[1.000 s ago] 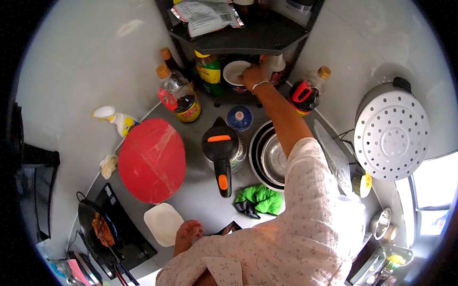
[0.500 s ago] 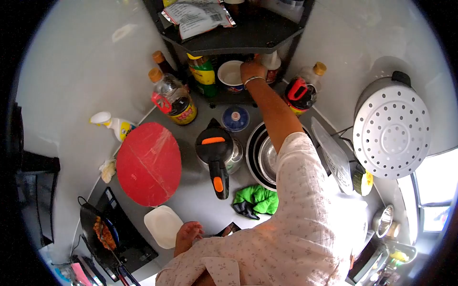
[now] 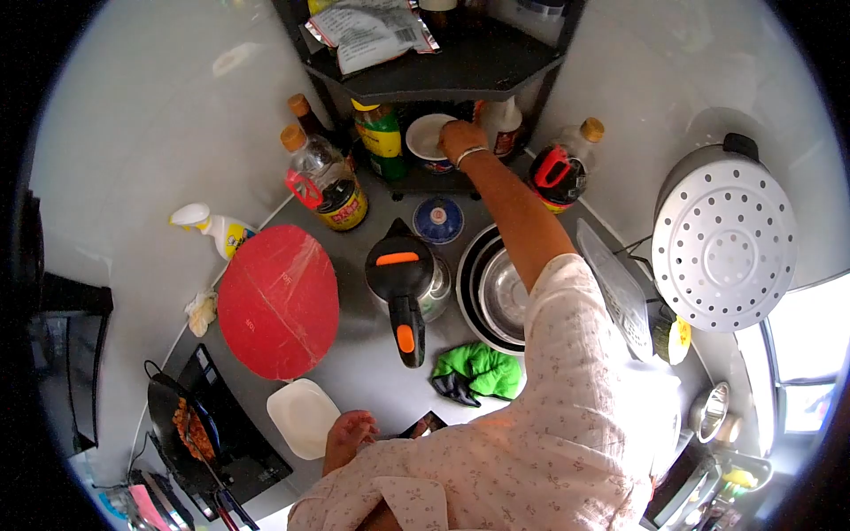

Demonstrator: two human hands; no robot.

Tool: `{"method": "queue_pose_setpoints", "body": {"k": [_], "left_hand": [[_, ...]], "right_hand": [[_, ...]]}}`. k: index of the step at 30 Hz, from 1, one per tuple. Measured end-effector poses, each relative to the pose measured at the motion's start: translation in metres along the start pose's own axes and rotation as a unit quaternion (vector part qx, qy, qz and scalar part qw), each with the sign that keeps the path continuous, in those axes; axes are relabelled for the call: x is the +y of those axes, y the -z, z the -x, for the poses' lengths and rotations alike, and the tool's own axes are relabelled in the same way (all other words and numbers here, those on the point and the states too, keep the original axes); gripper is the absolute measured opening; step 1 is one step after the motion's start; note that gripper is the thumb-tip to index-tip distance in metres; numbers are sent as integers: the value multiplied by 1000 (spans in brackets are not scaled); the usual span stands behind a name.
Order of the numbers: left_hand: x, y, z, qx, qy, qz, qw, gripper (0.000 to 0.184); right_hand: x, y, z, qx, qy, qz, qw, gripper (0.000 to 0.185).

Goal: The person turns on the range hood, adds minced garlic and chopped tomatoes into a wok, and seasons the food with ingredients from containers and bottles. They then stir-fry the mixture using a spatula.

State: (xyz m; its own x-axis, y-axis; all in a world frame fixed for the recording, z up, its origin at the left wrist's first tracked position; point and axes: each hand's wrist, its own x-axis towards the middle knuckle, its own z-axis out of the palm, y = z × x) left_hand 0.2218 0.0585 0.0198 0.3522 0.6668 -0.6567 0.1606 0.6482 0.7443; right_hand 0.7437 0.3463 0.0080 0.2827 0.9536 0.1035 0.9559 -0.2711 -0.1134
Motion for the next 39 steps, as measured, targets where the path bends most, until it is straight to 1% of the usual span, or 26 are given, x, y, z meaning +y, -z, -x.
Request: {"method": "queue_pose_setpoints", "body": {"k": [1, 3, 4, 6, 10, 12, 13, 15, 16, 18, 25, 27, 28, 30, 31, 32, 33, 34, 36, 37, 39], "left_hand": [[0, 0, 0, -1, 0, 0, 1000, 24], [1, 0, 1, -3, -3, 0, 1000, 24], [1, 0, 2, -4, -5, 0, 1000, 23], [1, -1, 3, -4, -9, -5, 1000, 23], [2, 0, 5, -22, -11, -10, 1000, 21], [1, 0, 6, -24, -17, -10, 1000, 21], [0, 0, 6, -27, -23, -10, 999, 21], [-3, 1, 6, -31, -25, -8, 999, 22], [-4, 1, 5, -34, -26, -5, 999, 23], [-4, 0, 7, -31, -31, -5, 999, 21], [-4, -1, 11, -30, -48, -6, 998, 19], [-4, -2, 12, -29, -46, -11, 998, 19], [-2, -4, 13, -27, -44, -17, 998, 19], [1, -6, 17, -25, -51, -28, 998, 18], [3, -7, 19, -23, -58, -40, 997, 18], [1, -7, 20, -22, -58, -38, 997, 18], [-1, -6, 20, -23, -59, -33, 997, 19], [-2, -6, 21, -25, -61, -27, 997, 19], [-2, -5, 26, -29, -55, -8, 998, 19], [-2, -4, 29, -35, -47, 8, 998, 19], [-5, -1, 31, -33, -58, -4, 998, 19]], "right_hand": [[2, -1, -2, 1, 0, 0, 1000, 25], [4, 1, -3, -34, -75, -33, 996, 30], [5, 4, -2, -33, -75, -33, 996, 30], [10, 11, 3, -36, -149, -129, 980, 36], [15, 15, 15, 5, -171, -139, 975, 34], [30, -4, 12, 110, -142, -159, 971, 30], [22, 9, 19, 110, -142, -159, 971, 30], [8, 33, 36, 121, -191, -208, 952, 28], [10, 32, 36, 122, -191, -208, 952, 28], [11, 30, 38, 146, -199, -249, 937, 27], [17, 30, 43, 155, -206, -255, 932, 24], [18, 29, 43, 155, -246, -333, 897, 25], [17, 31, 46, 155, -245, -333, 898, 25], [13, 40, 55, 118, -263, -420, 860, 39], [10, 46, 60, 118, -261, -420, 861, 39], [7, 52, 66, 110, -262, -469, 836, 26], [1, 61, 73, 102, -262, -516, 809, 23], [-6, 74, 82, 102, -259, -515, 810, 23], [-21, 98, 99, 42, -289, -589, 754, 23], [-25, 103, 103, 41, -286, -588, 756, 23], [-30, 113, 112, 25, -262, -630, 730, 25]]}}
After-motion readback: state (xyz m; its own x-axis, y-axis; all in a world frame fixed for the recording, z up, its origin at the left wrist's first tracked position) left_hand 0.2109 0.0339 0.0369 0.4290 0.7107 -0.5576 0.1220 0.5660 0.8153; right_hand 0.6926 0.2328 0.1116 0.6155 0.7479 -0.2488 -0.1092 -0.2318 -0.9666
